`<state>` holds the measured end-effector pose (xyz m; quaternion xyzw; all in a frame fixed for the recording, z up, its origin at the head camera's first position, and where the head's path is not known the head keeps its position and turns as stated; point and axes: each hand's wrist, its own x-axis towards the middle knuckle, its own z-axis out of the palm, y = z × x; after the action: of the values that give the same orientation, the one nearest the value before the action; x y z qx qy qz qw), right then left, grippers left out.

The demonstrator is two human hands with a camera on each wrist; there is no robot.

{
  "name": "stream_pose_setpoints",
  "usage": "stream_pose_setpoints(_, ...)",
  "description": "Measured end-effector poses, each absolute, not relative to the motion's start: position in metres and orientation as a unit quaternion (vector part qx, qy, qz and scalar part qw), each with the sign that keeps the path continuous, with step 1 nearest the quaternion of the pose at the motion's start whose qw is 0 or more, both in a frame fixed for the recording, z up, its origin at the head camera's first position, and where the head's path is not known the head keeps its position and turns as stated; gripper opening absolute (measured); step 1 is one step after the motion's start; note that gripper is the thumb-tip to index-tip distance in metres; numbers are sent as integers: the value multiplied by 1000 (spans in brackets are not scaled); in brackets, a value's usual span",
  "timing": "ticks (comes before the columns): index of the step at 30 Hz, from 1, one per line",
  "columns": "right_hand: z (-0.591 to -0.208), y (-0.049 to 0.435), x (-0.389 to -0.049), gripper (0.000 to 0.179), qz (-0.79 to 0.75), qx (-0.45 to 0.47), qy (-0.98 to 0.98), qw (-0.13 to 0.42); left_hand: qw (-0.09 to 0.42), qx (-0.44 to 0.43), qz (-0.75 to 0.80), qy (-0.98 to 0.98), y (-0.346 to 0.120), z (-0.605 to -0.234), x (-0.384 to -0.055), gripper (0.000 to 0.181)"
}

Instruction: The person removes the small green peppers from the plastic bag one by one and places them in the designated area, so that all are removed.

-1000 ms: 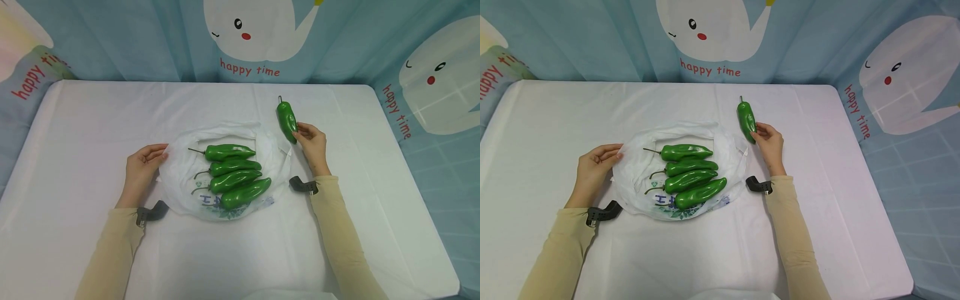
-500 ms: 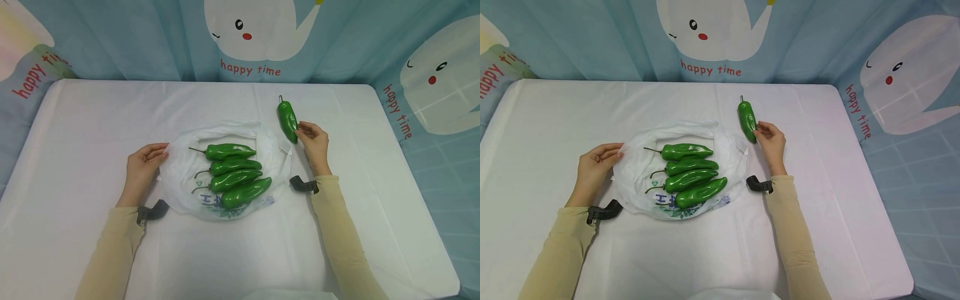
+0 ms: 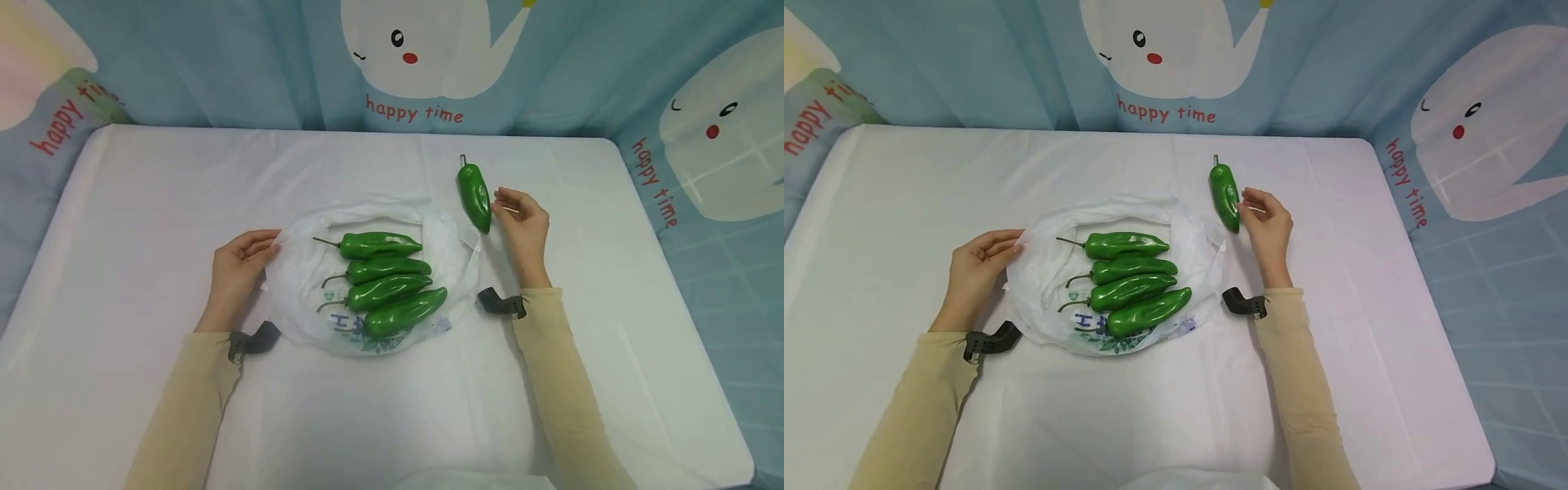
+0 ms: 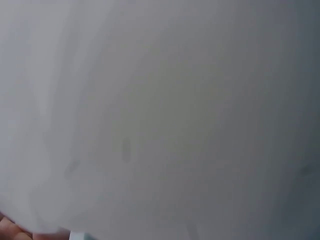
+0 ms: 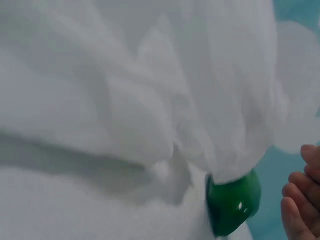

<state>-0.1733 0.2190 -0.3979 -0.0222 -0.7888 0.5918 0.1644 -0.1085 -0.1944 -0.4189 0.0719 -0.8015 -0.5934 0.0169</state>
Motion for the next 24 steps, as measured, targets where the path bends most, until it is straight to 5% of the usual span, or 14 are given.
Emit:
stream_pose_setpoints(10,-384,209,-141,25,575,172,-790,126,22,65,-597,-800,-194,-418,-109,31)
stream_pose_setpoints(24,-393,190,-101,29,460,416,-784,-26,17,63,-597,-799,-194,-418,-110,32)
